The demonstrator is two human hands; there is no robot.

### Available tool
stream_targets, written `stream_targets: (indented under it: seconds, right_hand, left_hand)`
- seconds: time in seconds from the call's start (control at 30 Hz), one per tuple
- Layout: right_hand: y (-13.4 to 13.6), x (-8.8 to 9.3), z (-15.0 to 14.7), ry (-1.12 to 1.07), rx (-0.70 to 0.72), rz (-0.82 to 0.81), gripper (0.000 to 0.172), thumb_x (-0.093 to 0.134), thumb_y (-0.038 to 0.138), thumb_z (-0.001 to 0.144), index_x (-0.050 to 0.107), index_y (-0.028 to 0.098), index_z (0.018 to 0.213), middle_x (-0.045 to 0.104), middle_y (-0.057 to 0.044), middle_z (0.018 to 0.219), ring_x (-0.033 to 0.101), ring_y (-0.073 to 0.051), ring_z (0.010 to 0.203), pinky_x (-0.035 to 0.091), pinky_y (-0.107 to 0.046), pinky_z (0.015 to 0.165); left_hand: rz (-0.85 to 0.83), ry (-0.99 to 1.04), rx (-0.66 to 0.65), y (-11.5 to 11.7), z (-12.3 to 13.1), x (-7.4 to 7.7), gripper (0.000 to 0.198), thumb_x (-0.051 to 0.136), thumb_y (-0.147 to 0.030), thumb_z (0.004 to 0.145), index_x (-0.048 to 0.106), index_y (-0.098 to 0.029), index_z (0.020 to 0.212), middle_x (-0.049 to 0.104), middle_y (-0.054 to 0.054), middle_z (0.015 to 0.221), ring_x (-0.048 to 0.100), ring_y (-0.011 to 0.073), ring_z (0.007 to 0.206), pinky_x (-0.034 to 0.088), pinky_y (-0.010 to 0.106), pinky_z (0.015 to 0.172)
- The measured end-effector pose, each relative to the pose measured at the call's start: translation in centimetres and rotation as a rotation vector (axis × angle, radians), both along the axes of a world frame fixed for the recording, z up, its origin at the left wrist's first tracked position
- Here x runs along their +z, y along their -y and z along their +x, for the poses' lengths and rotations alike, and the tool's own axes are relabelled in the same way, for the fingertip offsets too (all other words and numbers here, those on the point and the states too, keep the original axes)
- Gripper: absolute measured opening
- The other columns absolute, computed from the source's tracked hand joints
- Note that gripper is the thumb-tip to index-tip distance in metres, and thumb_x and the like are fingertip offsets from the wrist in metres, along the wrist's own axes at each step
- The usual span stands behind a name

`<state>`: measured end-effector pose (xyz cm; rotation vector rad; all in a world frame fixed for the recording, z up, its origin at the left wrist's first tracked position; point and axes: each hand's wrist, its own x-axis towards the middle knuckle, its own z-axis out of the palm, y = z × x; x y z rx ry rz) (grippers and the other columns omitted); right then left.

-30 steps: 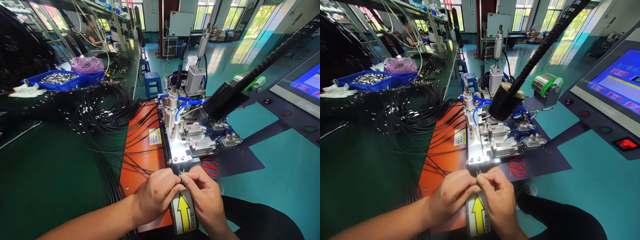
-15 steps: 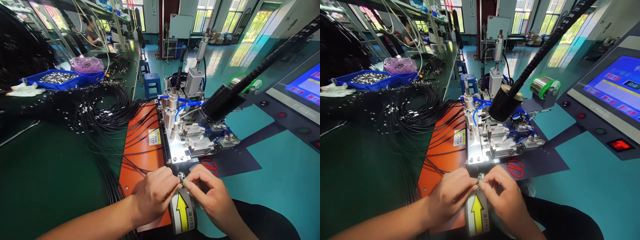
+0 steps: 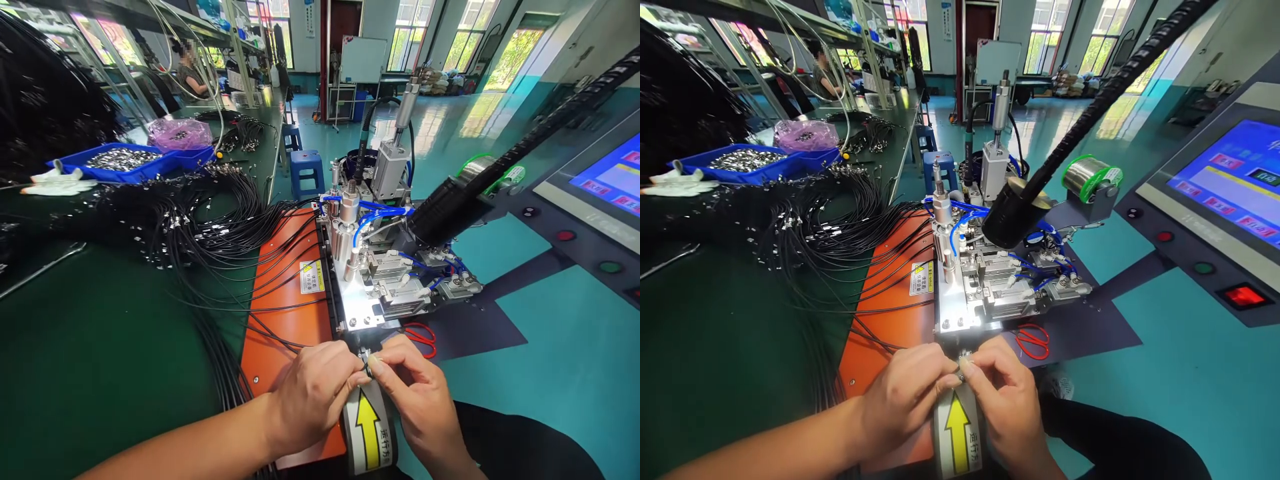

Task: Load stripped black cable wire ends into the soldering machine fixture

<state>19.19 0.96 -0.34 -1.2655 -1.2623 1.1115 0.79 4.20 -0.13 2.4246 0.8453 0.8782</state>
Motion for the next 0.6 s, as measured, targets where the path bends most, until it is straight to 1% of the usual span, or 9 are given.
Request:
stream_targets:
  seconds: [0.13,0.23,0.3,0.37,0.43,0.5,0.6]
  right_hand:
    - [0.4,-0.7,-1.2,-0.045,-0.067,0.024,0.018,0.068,0.030,0.090,0.067,0.021,0.074,0.053,0.002,0.076,0.053,-0.013,0.073,0.042,-0.024,0.067]
    - [0.6,-0.7,-1.1,-0.029,-0.088,0.000,0.021,0.067,0.032,0.091,0.064,0.021,0.072,0.053,0.001,0.075,0.053,-0.013,0.072,0.042,-0.024,0.066]
    - [0.7,-0.4,-0.2,-0.010,-0.033,-0.061,0.020,0.066,0.033,0.091,0.064,0.021,0.075,0.054,0.001,0.077,0.054,-0.014,0.073,0.043,-0.024,0.067]
    - [0.8,0.0,1.0,0.005,0.055,-0.135,0.015,0.067,0.035,0.090,0.065,0.022,0.082,0.056,0.001,0.081,0.054,-0.015,0.076,0.044,-0.024,0.069]
    - [0.7,0.5,2.1,0.014,0.097,-0.203,0.015,0.067,0.037,0.089,0.066,0.022,0.089,0.056,0.001,0.082,0.054,-0.015,0.076,0.044,-0.024,0.068]
    - [0.5,1.1,2.8,0.027,0.103,-0.244,0.018,0.064,0.040,0.091,0.065,0.022,0.089,0.057,0.001,0.080,0.053,-0.015,0.074,0.042,-0.024,0.066]
    - [-0.2,1.9,3.0,0.070,0.121,-0.233,0.024,0.059,0.042,0.094,0.064,0.021,0.083,0.057,0.001,0.078,0.051,-0.015,0.073,0.040,-0.024,0.064]
  left_hand:
    - [0.085,-0.025,-0.042,-0.1,0.2,0.0,0.024,0.044,-0.021,0.102,0.054,-0.015,0.081,0.050,0.001,0.071,0.042,0.0146,0.062,0.030,0.029,0.056]
    - [0.104,-0.043,-0.042,-0.1,0.3,0.1,0.024,0.044,-0.020,0.101,0.053,-0.016,0.080,0.049,0.001,0.070,0.041,0.0150,0.062,0.030,0.029,0.056]
    - [0.095,-0.047,-0.026,-0.1,0.4,0.1,0.021,0.046,-0.019,0.100,0.056,-0.015,0.083,0.049,0.001,0.071,0.042,0.0151,0.063,0.030,0.029,0.056]
    - [0.091,-0.049,-0.016,-0.1,0.4,0.1,0.018,0.047,-0.019,0.100,0.058,-0.015,0.085,0.050,0.001,0.072,0.043,0.0153,0.063,0.030,0.029,0.056]
    - [0.090,-0.052,-0.015,-0.1,0.4,0.2,0.018,0.048,-0.019,0.099,0.059,-0.015,0.085,0.050,0.001,0.071,0.043,0.0154,0.063,0.030,0.029,0.056]
    - [0.095,-0.055,-0.016,-0.1,0.5,0.2,0.020,0.047,-0.019,0.099,0.058,-0.015,0.084,0.049,0.001,0.070,0.042,0.0153,0.062,0.030,0.029,0.055]
    - [0.112,-0.066,-0.015,-0.1,0.5,0.2,0.021,0.047,-0.018,0.100,0.058,-0.015,0.083,0.048,0.001,0.070,0.041,0.0151,0.061,0.029,0.029,0.055]
